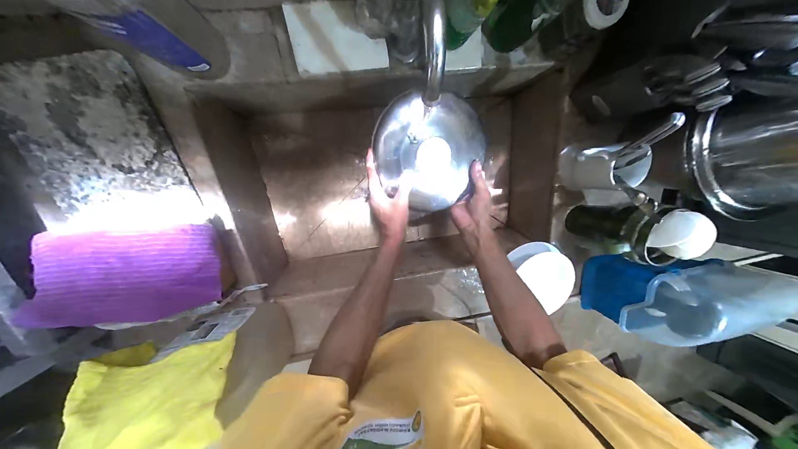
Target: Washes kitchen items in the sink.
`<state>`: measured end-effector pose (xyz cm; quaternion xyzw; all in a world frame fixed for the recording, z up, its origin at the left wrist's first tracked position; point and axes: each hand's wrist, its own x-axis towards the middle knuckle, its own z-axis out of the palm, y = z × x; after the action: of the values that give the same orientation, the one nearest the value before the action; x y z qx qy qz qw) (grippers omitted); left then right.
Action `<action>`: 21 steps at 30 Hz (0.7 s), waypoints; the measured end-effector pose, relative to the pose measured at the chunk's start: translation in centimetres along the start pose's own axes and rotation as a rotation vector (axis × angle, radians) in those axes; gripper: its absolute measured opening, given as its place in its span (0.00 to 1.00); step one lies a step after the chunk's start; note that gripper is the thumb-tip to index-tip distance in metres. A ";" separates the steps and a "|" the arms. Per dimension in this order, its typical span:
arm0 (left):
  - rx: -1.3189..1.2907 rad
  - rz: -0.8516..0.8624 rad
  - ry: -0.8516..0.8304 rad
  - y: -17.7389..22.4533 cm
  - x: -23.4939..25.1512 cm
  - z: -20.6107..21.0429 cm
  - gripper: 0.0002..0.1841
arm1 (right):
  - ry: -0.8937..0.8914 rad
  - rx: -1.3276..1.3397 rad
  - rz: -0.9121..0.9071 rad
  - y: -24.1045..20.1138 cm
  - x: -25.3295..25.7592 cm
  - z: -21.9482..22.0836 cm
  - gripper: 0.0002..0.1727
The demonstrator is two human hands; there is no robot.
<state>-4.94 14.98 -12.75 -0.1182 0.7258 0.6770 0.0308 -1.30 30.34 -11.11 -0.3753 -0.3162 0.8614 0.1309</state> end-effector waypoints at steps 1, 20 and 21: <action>0.017 0.000 0.053 -0.7 -0.6 0.2 0.48 | -0.018 0.045 0.028 0.7 -0.6 -0.2 0.27; -0.029 -0.030 -0.182 0.4 2.4 -0.1 0.49 | -0.029 -0.051 -0.006 0.7 0.4 -0.7 0.30; -0.036 -0.032 -0.094 -0.7 0.5 0.2 0.53 | -0.039 -0.020 0.016 1.7 -0.4 -1.1 0.30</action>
<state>-5.34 15.04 -13.58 -0.0983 0.7092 0.6943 0.0738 -0.18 29.31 -12.58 -0.3620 -0.3244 0.8664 0.1140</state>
